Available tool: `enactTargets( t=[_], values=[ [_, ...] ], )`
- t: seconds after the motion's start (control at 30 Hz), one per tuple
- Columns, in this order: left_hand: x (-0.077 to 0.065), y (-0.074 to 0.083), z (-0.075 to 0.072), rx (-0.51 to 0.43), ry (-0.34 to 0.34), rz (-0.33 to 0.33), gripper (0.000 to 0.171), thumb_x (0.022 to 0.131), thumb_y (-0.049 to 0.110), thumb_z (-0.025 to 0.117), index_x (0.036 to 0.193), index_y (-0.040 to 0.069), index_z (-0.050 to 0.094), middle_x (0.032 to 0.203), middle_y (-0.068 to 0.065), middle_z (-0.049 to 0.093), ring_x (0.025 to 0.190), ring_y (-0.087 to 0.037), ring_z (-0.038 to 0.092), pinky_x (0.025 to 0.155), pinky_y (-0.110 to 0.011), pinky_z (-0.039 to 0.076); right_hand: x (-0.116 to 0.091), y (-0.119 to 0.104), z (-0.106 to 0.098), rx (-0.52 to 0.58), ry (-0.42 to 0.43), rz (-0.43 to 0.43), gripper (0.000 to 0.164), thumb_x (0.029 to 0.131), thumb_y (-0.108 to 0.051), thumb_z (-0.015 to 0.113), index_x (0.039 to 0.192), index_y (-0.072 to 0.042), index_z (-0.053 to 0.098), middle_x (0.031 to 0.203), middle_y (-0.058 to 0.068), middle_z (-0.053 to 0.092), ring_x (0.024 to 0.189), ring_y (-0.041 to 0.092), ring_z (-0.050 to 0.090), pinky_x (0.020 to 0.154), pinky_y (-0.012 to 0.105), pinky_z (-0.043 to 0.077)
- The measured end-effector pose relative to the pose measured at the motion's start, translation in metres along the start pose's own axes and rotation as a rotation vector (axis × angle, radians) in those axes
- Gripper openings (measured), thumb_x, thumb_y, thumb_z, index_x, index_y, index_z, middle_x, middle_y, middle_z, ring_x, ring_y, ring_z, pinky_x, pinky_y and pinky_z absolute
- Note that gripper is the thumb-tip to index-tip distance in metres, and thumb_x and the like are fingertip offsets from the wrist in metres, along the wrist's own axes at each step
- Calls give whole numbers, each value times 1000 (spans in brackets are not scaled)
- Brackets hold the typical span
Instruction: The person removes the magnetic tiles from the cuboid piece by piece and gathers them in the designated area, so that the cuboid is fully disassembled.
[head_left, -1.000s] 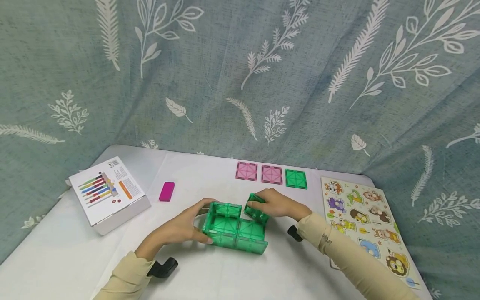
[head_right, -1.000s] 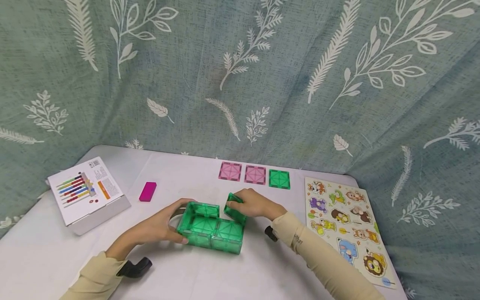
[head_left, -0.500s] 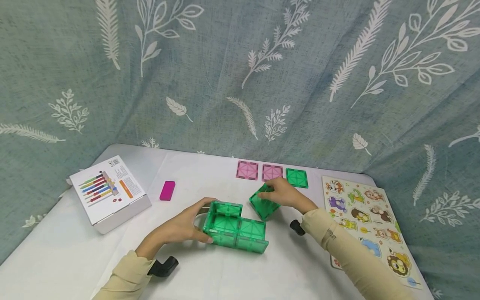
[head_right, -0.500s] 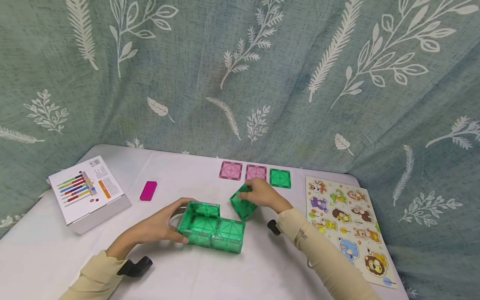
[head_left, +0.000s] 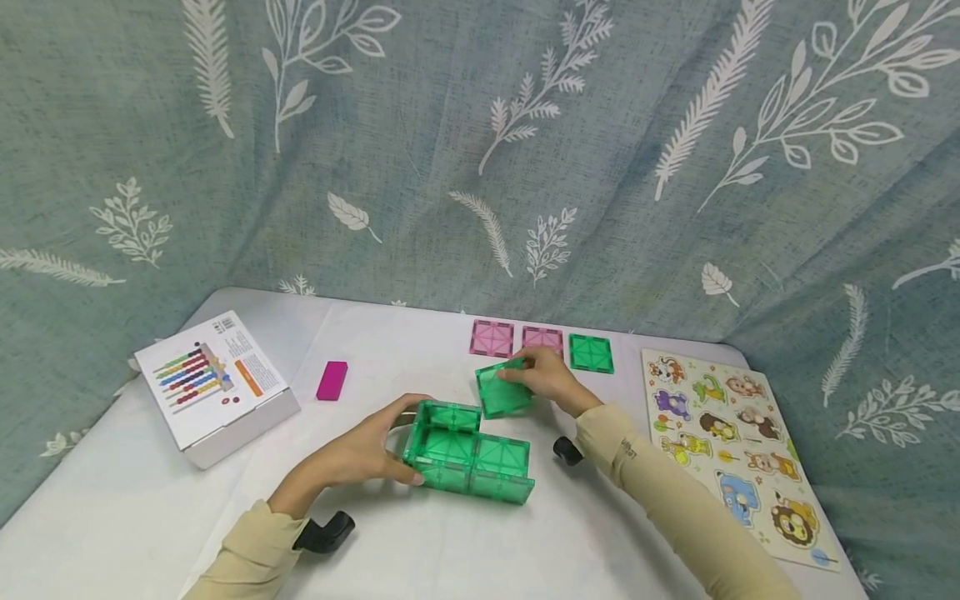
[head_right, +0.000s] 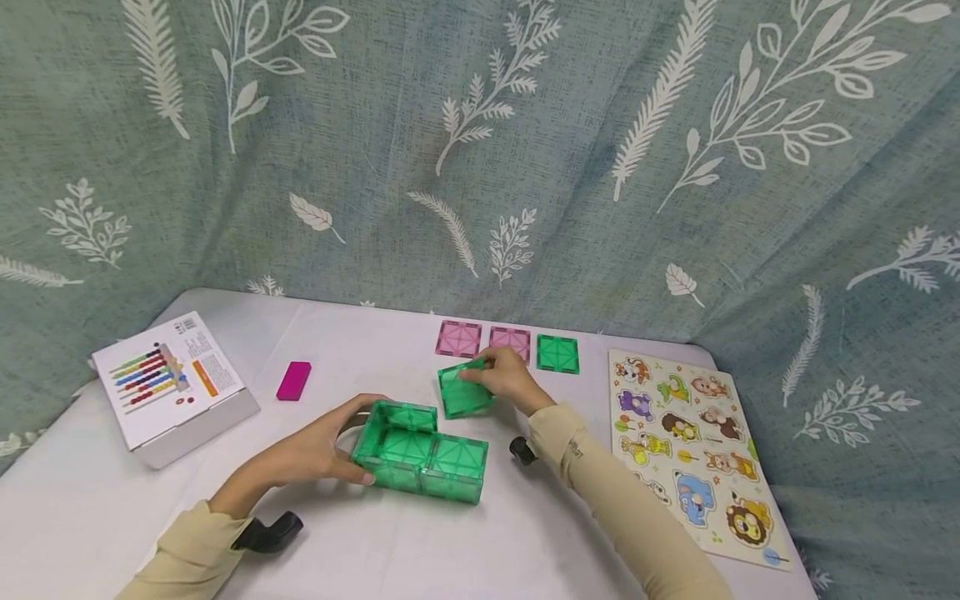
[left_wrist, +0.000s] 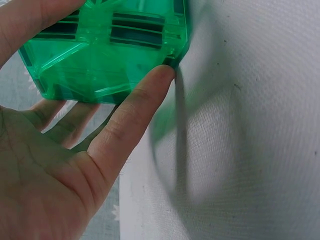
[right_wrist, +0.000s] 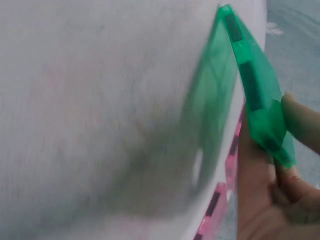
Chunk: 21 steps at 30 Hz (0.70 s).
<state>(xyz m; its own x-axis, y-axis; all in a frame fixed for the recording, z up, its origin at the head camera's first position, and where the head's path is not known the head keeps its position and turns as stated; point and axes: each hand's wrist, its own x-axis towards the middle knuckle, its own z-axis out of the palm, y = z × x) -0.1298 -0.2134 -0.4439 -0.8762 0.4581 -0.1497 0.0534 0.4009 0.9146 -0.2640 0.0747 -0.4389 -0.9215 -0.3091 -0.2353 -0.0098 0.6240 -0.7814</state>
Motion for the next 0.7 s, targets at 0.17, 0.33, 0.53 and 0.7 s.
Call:
enactTargets(
  t=[0.17,0.33,0.53,0.7],
  values=[
    [-1,0,0,7,6,-8,95,70,18,91,148,24,37,155,-11,44,150,-47,28,109,-68,41,3,-1,5,-31,25,21,41,86,-37,79,115,-9,72,71,1,57,60,14,55,61,26,49],
    [-1,0,1,3,8,-11,96,70,17,91,149,24,36,156,-12,43,150,-47,28,109,-70,39,6,3,11,-30,30,39,41,85,-40,80,108,-7,73,58,-1,55,53,15,63,67,29,58],
    [-2,0,1,-7,-3,2,95,71,16,90,149,23,37,156,-13,43,150,-48,27,108,-69,41,10,8,18,-64,45,19,37,85,-41,79,97,-7,72,54,-1,53,50,14,64,62,27,56],
    [-2,0,0,-3,1,-4,95,71,17,90,149,24,37,155,-12,43,150,-48,27,106,-66,44,14,6,20,-106,47,-3,41,86,-45,78,101,-7,71,57,2,56,49,17,64,61,28,56]
  ],
)
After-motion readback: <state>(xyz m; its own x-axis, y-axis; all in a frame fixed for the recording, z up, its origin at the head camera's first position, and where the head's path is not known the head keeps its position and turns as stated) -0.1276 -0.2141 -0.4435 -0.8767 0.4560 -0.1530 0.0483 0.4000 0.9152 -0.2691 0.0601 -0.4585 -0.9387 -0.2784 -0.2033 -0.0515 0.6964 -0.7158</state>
